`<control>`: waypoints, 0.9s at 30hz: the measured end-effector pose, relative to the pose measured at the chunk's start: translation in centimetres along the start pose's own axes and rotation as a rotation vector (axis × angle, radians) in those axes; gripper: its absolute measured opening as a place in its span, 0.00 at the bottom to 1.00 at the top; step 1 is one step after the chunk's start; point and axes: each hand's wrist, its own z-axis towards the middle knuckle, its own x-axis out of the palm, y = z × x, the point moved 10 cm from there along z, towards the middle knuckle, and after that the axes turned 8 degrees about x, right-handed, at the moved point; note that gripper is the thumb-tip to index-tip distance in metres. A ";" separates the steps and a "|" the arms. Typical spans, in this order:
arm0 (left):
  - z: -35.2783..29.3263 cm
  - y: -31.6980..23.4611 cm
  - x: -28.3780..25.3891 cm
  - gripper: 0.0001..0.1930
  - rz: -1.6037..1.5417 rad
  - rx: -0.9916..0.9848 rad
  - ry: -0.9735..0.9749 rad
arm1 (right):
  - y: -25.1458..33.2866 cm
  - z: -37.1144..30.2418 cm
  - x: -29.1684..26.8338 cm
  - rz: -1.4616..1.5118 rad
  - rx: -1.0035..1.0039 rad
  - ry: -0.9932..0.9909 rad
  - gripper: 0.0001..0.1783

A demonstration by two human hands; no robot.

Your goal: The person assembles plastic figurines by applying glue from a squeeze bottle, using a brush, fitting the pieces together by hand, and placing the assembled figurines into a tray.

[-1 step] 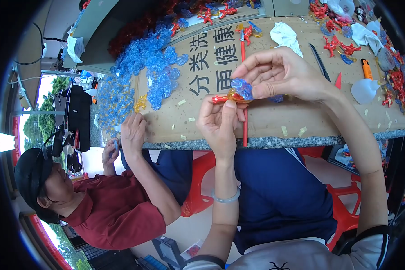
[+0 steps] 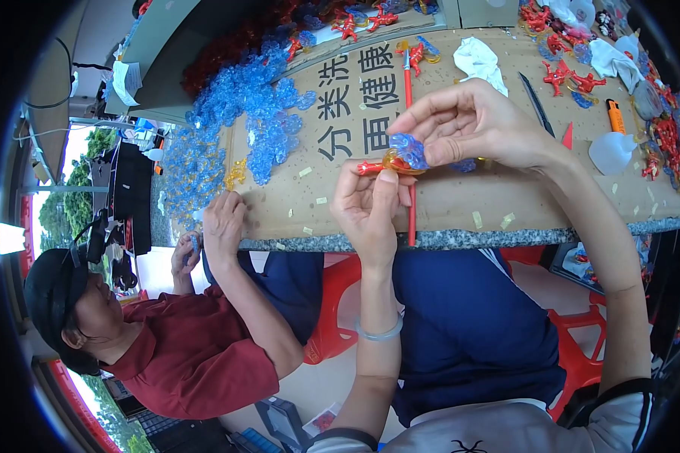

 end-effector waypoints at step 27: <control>-0.1 -0.3 0.7 0.02 0.120 -0.045 0.088 | -2.0 0.2 -0.4 -0.069 0.132 0.007 0.14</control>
